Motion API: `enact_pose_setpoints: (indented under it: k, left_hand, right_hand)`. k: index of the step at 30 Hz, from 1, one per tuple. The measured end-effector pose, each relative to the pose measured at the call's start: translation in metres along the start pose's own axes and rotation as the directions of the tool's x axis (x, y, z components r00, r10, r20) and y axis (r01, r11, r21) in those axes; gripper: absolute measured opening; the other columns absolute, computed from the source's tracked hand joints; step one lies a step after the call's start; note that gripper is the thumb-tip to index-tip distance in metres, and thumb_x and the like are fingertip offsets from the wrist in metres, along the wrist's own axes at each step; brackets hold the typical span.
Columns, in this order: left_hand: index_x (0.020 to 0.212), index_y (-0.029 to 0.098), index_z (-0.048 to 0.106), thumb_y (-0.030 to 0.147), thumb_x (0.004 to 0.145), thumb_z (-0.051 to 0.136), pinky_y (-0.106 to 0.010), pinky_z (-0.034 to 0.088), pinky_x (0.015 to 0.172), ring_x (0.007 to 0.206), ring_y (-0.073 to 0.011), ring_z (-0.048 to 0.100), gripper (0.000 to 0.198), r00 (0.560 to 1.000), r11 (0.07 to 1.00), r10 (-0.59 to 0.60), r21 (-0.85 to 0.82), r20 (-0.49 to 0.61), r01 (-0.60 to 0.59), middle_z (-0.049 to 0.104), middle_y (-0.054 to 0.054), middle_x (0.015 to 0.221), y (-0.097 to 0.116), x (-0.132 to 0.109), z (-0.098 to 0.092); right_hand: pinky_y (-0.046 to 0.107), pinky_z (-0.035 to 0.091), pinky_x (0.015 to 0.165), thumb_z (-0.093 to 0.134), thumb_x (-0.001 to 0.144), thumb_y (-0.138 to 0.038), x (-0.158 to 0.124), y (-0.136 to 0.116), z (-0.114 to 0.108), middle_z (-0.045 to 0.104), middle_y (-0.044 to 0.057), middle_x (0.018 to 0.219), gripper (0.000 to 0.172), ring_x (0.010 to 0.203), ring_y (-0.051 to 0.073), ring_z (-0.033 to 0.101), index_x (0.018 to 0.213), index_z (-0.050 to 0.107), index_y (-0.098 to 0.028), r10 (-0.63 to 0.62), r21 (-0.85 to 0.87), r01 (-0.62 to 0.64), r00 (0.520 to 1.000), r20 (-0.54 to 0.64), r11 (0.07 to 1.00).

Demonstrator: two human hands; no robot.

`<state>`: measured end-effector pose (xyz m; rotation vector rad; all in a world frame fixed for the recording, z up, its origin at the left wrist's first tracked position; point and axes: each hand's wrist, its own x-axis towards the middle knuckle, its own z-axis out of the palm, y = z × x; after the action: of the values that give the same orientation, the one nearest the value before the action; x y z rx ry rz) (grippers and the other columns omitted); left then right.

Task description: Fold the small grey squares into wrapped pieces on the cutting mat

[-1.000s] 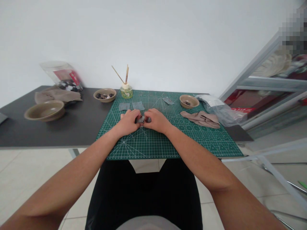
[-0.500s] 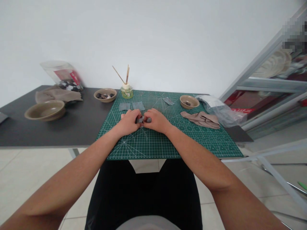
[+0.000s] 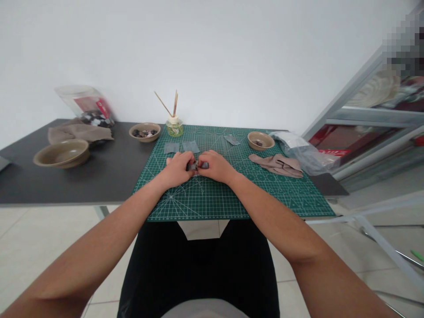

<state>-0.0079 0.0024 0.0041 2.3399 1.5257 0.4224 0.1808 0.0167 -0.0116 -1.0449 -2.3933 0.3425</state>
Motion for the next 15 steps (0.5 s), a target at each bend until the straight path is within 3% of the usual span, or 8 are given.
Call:
enact_pose_setpoints:
  k: [8, 15]
  left_hand:
    - [0.081, 0.023, 0.041, 0.035, 0.076, 0.063, -0.04, 0.035, 0.081, 0.101, -0.0291, 0.052, 0.026, 1.0, 1.0, -0.007, -0.014, -0.001, 0.006, 0.062, -0.004, 0.094, 0.002, 0.0, -0.0016]
    - [0.083, 0.023, 0.043, 0.036, 0.077, 0.062, -0.043, 0.037, 0.084, 0.102, -0.0295, 0.052, 0.023, 1.0, 1.0, -0.009, -0.005, 0.003, 0.009, 0.062, -0.004, 0.096, 0.0008, -0.0003, -0.0011]
  right_hand:
    - [0.032, 0.037, 0.082, 0.062, 0.085, -0.02, 0.0003, 0.0014, 0.0018, 0.06, 0.003, 0.085, 0.008, 0.087, 0.02, 0.051, 0.078, 0.057, -0.019, 0.074, -0.074, -0.078, 0.995, -0.064, 0.994]
    - [0.032, 0.038, 0.087, 0.063, 0.087, -0.018, 0.0009, -0.0008, -0.001, 0.067, 0.003, 0.091, 0.005, 0.091, 0.02, 0.056, 0.082, 0.062, -0.019, 0.036, 0.03, -0.036, 0.999, 0.006, 0.999]
